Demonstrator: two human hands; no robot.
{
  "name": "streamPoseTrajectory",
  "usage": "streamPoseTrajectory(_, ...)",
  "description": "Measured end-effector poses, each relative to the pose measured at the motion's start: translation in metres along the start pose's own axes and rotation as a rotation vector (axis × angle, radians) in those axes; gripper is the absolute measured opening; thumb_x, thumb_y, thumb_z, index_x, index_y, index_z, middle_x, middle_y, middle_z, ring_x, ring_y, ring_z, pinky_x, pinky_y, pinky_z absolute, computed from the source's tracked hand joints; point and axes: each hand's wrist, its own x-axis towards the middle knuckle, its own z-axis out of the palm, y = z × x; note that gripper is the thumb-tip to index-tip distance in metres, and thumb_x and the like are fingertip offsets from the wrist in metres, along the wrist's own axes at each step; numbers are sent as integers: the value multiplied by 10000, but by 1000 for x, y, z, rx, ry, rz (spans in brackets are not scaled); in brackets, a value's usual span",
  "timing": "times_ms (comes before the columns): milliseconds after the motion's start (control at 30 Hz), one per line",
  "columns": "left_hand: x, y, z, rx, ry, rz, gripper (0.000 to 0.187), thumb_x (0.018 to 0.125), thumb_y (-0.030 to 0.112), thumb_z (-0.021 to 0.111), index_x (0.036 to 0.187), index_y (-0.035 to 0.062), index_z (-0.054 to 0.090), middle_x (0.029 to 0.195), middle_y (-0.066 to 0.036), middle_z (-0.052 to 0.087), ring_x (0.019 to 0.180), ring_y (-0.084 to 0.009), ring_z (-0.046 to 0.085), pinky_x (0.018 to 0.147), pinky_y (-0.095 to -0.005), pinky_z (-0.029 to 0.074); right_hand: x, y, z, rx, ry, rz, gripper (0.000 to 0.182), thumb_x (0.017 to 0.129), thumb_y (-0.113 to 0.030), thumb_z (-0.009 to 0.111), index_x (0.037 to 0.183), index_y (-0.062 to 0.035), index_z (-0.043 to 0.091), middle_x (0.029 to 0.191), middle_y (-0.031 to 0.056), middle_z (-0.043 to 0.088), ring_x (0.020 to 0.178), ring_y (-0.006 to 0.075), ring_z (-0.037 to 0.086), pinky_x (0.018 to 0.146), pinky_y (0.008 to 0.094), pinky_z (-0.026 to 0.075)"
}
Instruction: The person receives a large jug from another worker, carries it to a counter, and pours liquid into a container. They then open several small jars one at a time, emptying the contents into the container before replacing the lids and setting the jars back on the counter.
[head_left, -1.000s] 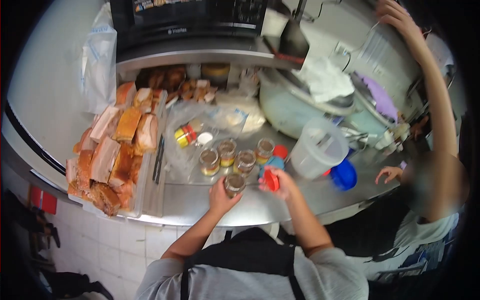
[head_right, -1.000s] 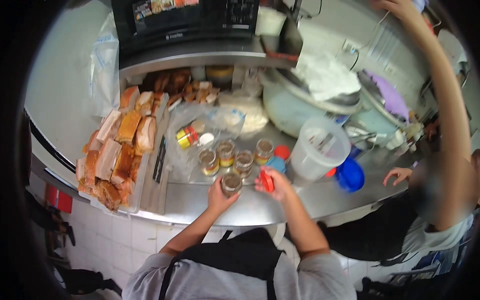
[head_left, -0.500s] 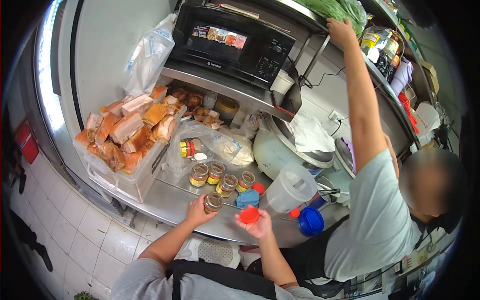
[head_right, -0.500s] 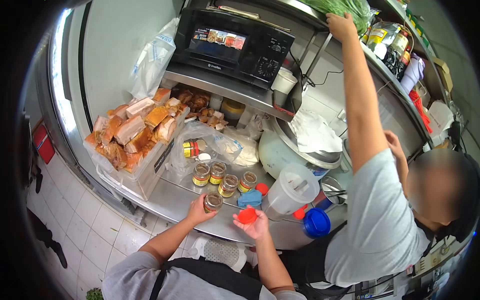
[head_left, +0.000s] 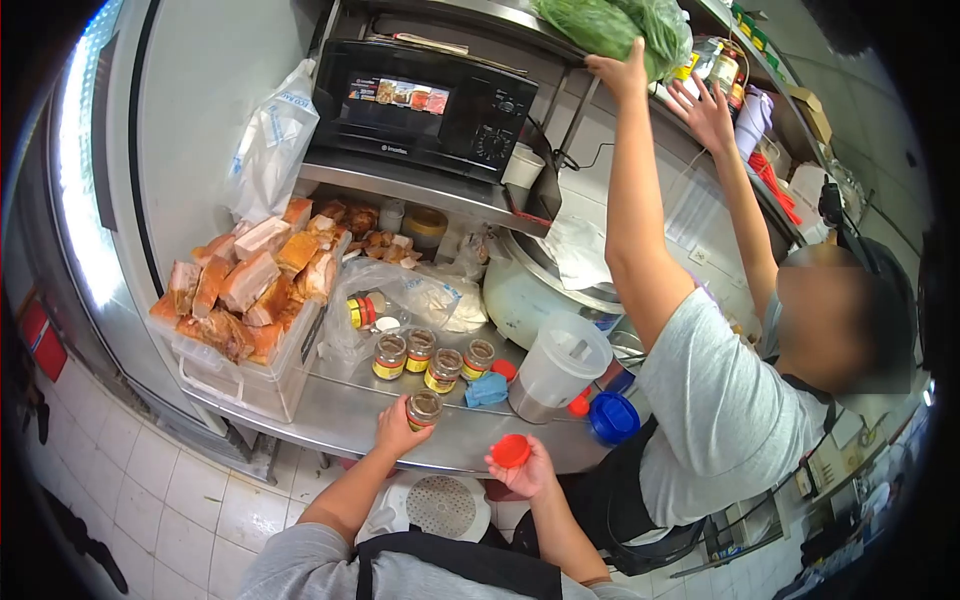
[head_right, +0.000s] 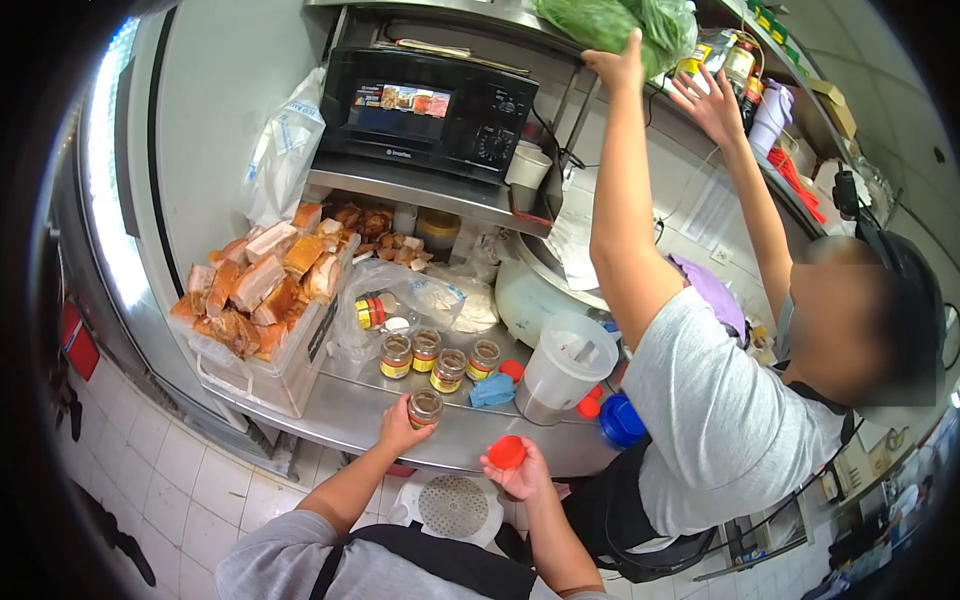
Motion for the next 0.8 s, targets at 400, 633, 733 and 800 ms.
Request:
streamPoseTrajectory(400, 2, -2, -7, -37, -37, 25, 735, 553, 340, 724, 1135, 61, 373, 1029, -151, 524, 978, -308, 494, 839, -422, 358, 16, 19, 54, -163, 84, -120, 400, 863, -452, 353, 1075, -123, 438, 1009, 187, 536, 870, 374, 558, 681, 438, 490)
streamPoseTrajectory(633, -1, -8, -6, -65, -30, 39, 744, 552, 359, 719, 1145, 65, 379, 1039, -147, 519, 985, -304, 488, 842, -427, 355, 32, 16, 42, -38, 108, -102, 425, 866, -485, 294, 1057, -130, 427, 987, 170, 532, 855, 394, 546, 678, 453, 474)
streamPoseTrajectory(733, 0, -9, -6, -68, -53, 27, 759, 554, 378, 713, 1157, 65, 375, 1060, -149, 508, 996, -303, 482, 847, -428, 352, 34, 18, 47, -71, 140, -167, 385, 827, -397, 360, 1006, -82, 491, 953, 197, 551, 858, 410, 534, 718, 464, 458)
streamPoseTrajectory(800, 1, -9, -8, -63, -49, 27, 777, 552, 391, 713, 1167, 64, 369, 1074, -148, 500, 1001, -305, 479, 850, -427, 352, 40, 17, 46, -90, 148, -149, 338, 772, -316, 402, 947, -52, 521, 949, 194, 557, 885, 434, 522, 755, 491, 445)
